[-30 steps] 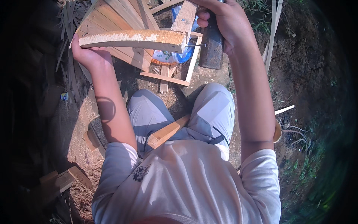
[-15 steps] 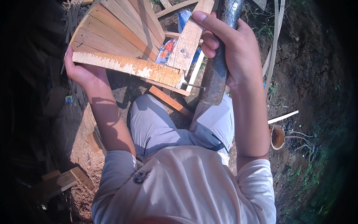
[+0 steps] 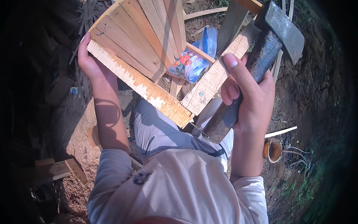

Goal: The person assembles a wooden chair frame outdoors, using a hammer to drive nails into the joints. They handle various wooden planks and slats, aligning them to form the chair structure and securing them with nails.

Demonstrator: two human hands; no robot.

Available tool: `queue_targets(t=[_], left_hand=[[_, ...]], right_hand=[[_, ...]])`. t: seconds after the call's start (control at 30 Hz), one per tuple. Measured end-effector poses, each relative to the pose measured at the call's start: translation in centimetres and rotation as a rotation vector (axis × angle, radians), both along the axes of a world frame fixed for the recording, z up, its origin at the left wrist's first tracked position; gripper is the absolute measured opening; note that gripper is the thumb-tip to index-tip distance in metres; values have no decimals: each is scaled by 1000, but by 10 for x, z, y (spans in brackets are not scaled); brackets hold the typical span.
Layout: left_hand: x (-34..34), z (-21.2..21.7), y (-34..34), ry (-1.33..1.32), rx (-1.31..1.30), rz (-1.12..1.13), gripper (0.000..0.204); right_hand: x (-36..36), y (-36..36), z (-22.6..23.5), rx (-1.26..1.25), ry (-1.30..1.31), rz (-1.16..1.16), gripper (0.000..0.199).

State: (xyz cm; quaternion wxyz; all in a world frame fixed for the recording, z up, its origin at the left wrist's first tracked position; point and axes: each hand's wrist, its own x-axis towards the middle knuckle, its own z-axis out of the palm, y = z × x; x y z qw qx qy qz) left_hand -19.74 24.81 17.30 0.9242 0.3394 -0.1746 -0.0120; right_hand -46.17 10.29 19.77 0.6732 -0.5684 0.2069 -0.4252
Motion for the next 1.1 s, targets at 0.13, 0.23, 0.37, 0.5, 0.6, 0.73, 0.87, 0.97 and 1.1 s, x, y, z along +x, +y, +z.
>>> queue_targets(t=[0.13,0.23,0.37,0.5,0.6,0.73,0.87,0.97,1.1], left_hand=[[-1,9,0,8,-45,-43,30],[-3,18,-6,4,-72,-94,28],[31,18,-24,-23,-143,-275,22],[62,16,-53,-168,-169,-395,16],[88,22,-97,-421,-65,-461,33],[80,35,-144,-439,-150,-569,32],[116,32,-183,-360,-92,-608,34],[99,21,-200,-326,-125,-761,35],[67,28,-213,-302,-90,-882,37]], right_hand=[[-12,20,-6,47,-15,-93,28],[-25,36,-9,61,-45,-131,28],[-31,55,0,52,-85,-219,27],[-39,56,-3,38,-126,-229,27],[-44,52,-5,13,-118,-189,27],[-48,47,-2,-8,-93,-218,26],[-49,43,2,-28,-83,-200,24],[-51,36,-11,-54,-77,-192,22],[-53,23,-25,-58,-77,-170,17]])
